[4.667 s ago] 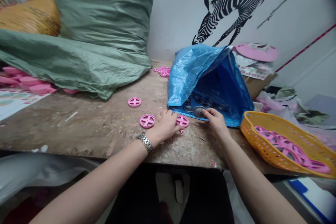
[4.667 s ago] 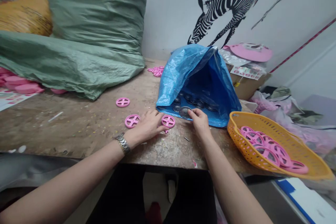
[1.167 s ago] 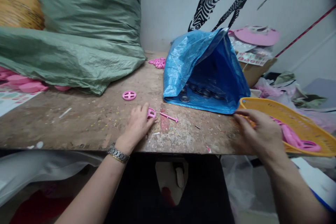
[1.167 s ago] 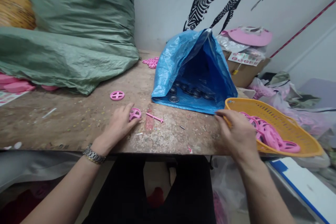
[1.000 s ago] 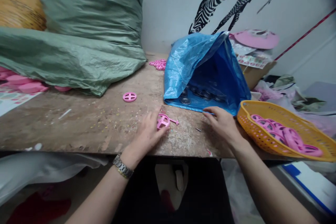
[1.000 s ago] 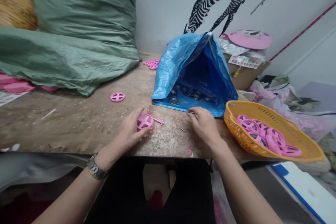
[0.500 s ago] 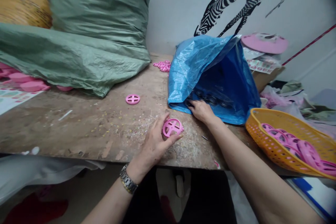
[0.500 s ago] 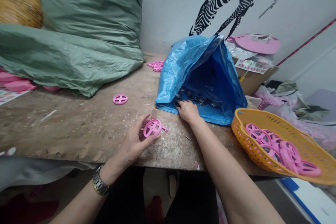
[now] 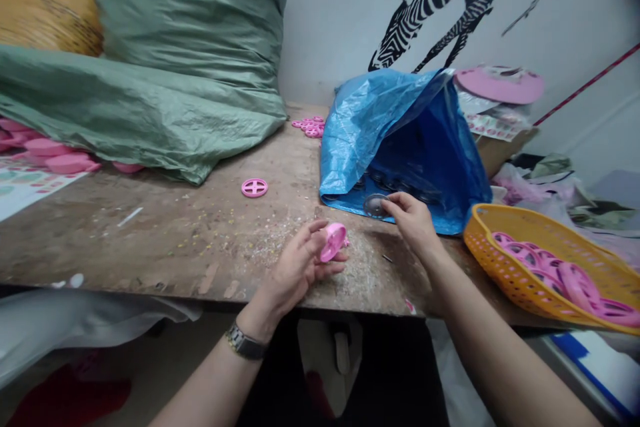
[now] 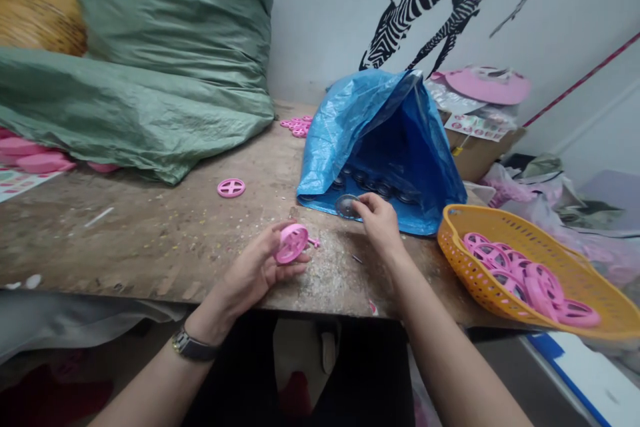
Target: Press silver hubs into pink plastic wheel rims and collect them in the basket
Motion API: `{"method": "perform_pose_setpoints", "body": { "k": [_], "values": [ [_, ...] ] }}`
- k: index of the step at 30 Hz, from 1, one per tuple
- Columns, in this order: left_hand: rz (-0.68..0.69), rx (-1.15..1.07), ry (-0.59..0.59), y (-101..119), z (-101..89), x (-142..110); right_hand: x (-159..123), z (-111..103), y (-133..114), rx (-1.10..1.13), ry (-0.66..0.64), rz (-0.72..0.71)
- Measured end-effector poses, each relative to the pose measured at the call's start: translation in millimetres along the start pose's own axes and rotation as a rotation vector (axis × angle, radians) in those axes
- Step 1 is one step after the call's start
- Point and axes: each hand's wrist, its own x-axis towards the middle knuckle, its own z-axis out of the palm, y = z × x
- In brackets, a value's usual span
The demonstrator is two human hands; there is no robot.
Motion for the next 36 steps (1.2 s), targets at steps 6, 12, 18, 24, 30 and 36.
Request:
{"method": "perform_pose_setpoints", "body": {
  "k": [6, 12, 18, 24, 30, 36],
  "values": [
    [-0.159, -0.207, -0.041, -4, 7.5, -3, -71, -12, -31, 0.549, -0.096, 0.233],
    [-0.143, -0.082, -0.069, -15, 25.9, -9, -106, -6, -44, 0.658, -0.100, 0.258],
    [0.316, 0.784, -0.023, -17, 22.0, -14, -114, -17, -45, 0.851, -0.081, 0.406],
    [0.726, 1.324, -0.114, -20, 25.2, -22, -125, -11, -48, 0.740, -0.193, 0.470],
    [0.714, 1.306, -0.110, -30, 27.5, -22, -129, 4, -43, 0.654, -0.178, 0.385],
    [0.137, 0.679, -0.075, -31, 24.7, -17, -129, 2, -43, 0.591, -0.100, 0.257]
  ]
}}
